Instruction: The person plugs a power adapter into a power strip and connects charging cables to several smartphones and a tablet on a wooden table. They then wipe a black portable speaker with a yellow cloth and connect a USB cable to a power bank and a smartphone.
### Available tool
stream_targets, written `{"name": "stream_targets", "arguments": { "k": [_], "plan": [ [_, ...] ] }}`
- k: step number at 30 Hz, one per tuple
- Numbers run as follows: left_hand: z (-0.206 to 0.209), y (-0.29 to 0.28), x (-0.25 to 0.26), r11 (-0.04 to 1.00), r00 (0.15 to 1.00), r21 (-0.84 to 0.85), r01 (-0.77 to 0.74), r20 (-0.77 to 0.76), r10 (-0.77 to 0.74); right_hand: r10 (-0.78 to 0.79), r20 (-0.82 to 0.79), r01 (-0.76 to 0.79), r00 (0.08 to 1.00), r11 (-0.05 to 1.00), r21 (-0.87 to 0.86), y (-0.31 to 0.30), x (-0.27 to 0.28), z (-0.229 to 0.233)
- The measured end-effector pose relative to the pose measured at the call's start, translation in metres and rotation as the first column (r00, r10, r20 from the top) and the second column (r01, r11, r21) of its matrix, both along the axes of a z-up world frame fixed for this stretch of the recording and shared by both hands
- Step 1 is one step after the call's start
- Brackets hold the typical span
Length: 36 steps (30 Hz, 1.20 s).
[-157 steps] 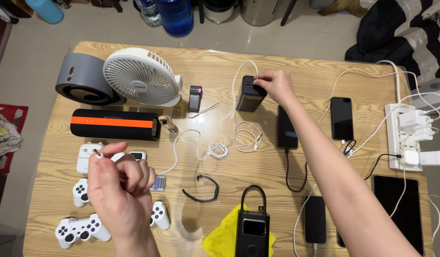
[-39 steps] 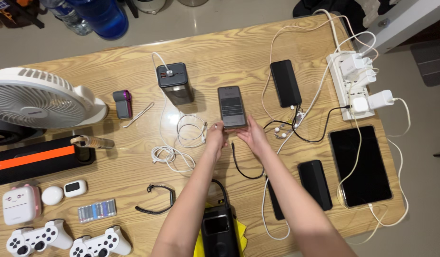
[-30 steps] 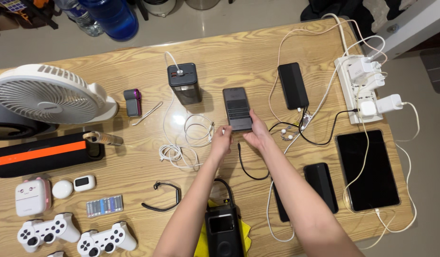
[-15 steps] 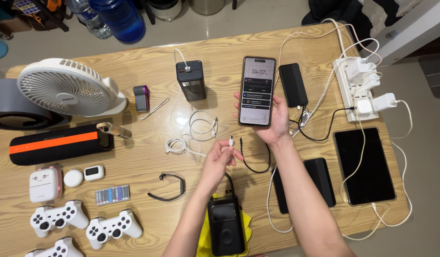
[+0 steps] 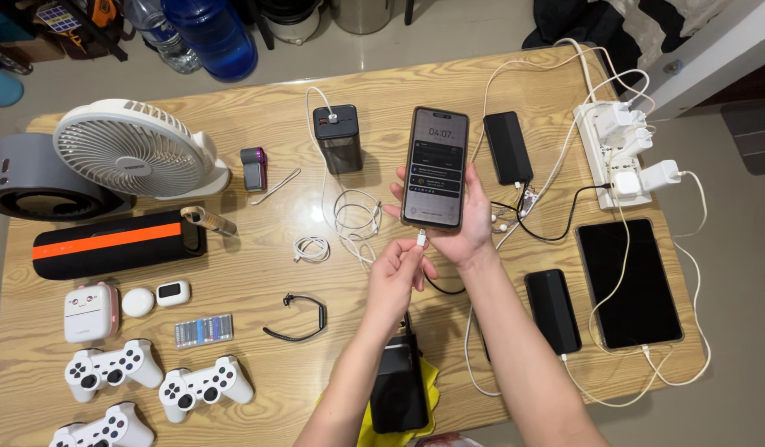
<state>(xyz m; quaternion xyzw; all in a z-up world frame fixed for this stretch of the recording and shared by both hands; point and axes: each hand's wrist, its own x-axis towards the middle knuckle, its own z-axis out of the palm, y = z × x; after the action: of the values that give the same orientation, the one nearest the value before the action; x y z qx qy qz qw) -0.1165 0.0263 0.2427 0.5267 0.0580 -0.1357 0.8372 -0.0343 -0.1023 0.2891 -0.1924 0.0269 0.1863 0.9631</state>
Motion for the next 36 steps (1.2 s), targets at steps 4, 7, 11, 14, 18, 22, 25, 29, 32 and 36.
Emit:
{"name": "stream_targets", "arguments": {
  "k": [4,7,11,14,18,22,25,29,32,36],
  "plan": [
    [-0.002,-0.001,-0.002,1.0,1.0,0.015,-0.001,0.025,0.0,0.011,0.03,-0.013,0.999,0.999,0.051,0.001,-0.002,-0.004],
    [-0.004,-0.003,-0.002,1.0,1.0,0.002,-0.004,0.019,0.004,0.022,0.05,-0.026,0.999,0.997,0.071,0.002,-0.004,-0.008],
    [-0.004,-0.004,-0.001,1.0,1.0,0.0,0.01,-0.009,-0.01,-0.015,0.021,0.015,1.0,1.0,0.002,0.005,-0.006,-0.012],
    [-0.004,-0.004,-0.002,1.0,1.0,0.015,0.018,-0.017,-0.017,-0.034,0.012,0.034,0.999,0.999,0.039,0.006,-0.006,-0.012],
    [-0.004,-0.004,-0.005,1.0,1.0,0.023,0.006,-0.028,-0.005,-0.022,0.03,0.018,0.999,0.991,0.132,0.005,-0.005,-0.012],
    [-0.006,-0.004,-0.007,1.0,0.999,0.004,0.007,-0.04,-0.006,-0.013,-0.012,0.015,1.0,0.985,0.169,0.004,-0.007,-0.015],
    [-0.008,-0.004,-0.008,1.0,0.998,0.007,0.009,-0.06,-0.008,-0.019,0.024,0.015,1.0,0.983,0.185,0.003,-0.007,-0.019],
    [-0.009,-0.005,-0.009,1.0,0.996,0.013,0.015,-0.085,-0.013,-0.025,0.032,0.02,0.999,0.988,0.153,0.003,-0.007,-0.023],
    [-0.007,-0.005,-0.009,1.0,0.996,-0.009,0.017,-0.09,-0.018,-0.013,0.008,0.012,1.0,0.986,0.166,0.002,-0.008,-0.023],
    [0.0,-0.003,-0.012,1.0,0.995,-0.011,0.014,-0.097,-0.015,-0.019,0.004,0.018,1.0,0.986,0.166,0.003,-0.009,-0.022]
  ]
}}
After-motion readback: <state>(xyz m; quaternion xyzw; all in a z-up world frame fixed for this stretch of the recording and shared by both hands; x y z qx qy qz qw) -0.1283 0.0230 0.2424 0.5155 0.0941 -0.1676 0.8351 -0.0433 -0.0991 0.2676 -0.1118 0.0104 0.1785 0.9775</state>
